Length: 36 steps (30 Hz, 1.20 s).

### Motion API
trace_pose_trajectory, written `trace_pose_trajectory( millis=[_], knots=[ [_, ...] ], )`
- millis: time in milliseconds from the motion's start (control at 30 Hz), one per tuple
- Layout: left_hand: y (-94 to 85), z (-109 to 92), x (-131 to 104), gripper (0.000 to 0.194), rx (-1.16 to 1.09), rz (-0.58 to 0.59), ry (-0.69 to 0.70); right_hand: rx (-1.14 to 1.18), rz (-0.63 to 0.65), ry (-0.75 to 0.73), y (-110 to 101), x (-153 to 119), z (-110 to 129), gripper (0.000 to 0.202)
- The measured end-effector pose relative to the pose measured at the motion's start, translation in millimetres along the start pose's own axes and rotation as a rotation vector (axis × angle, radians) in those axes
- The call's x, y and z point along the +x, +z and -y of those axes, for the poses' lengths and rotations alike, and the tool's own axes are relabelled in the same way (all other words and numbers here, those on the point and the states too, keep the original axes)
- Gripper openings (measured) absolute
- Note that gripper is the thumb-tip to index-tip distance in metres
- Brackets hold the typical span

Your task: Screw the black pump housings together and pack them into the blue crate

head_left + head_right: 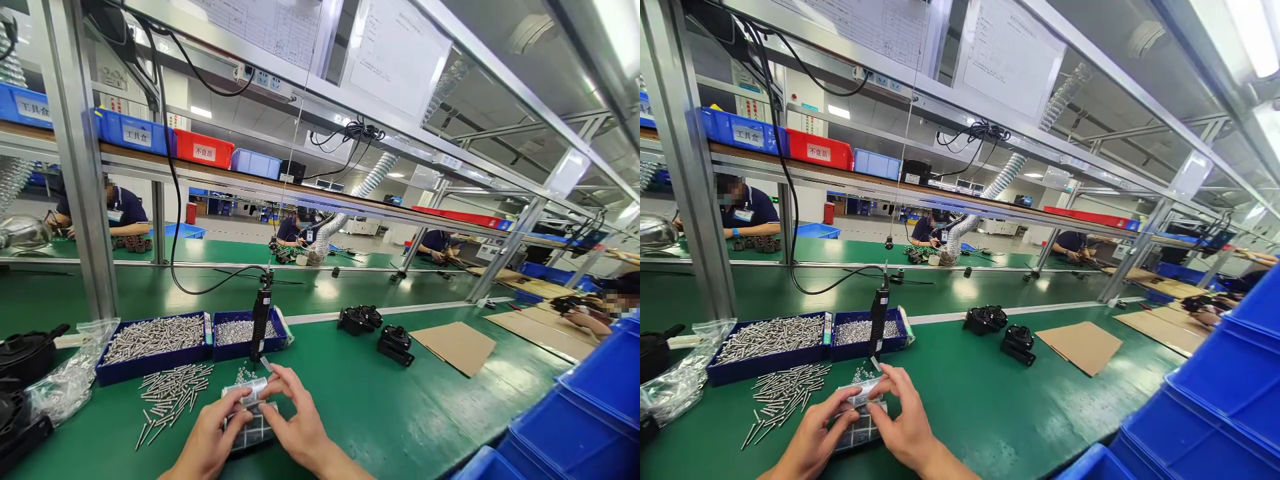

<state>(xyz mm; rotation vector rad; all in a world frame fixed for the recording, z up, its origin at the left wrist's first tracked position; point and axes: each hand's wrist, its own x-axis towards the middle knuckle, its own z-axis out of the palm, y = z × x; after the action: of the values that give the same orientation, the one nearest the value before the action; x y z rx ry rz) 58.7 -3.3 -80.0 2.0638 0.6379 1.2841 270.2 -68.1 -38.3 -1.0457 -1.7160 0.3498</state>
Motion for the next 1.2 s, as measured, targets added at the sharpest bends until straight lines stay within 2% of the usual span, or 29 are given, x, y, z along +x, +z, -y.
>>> trace_pose_trajectory(
  millis=[133, 200, 233, 300, 400, 567, 733, 867, 1200],
  knots=[
    [0.5, 0.9, -0.4, 0.037, -0.045, 0.046, -0.097, 0.009, 0.051, -0.008, -2.3, -1.9, 1.4, 0.051],
    [-1.4, -0.4, 1.0, 0.037, -0.049, 0.029, -0.143, 0.062, -0.034, 0.053, -4.7, -3.0, -0.3, 0.044],
    [-2.6, -1.3, 2.1, 0.037, -0.041, 0.017, -0.161, 0.084, -0.085, 0.090, -5.7, -3.7, -2.0, 0.045],
    [-5.3, -3.4, 4.4, 0.038, -0.020, -0.006, -0.179, 0.126, -0.122, 0.124, -6.2, -5.3, -6.8, 0.060],
    [-7.8, -5.9, 7.1, 0.042, -0.002, -0.032, -0.174, 0.207, -0.031, 0.081, -2.3, -8.6, -13.8, 0.084],
    [-6.0, -6.8, 7.1, 0.045, -0.030, -0.020, -0.233, 0.198, 0.007, 0.024, 4.2, -11.8, -16.5, 0.077],
    [-3.3, -9.5, 5.6, 0.053, -0.034, -0.010, -0.305, 0.066, 0.095, -0.127, -3.2, -10.5, -11.7, 0.066],
    [-4.4, -12.7, 7.2, 0.057, 0.003, -0.009, -0.295, -0.062, 0.117, -0.231, -8.3, -8.2, -6.3, 0.073],
    [-5.9, -0.7, 1.5, 0.041, 0.075, 0.008, -0.134, -0.128, 0.105, -0.237, -8.0, -8.9, 5.2, 0.086]
  ],
)
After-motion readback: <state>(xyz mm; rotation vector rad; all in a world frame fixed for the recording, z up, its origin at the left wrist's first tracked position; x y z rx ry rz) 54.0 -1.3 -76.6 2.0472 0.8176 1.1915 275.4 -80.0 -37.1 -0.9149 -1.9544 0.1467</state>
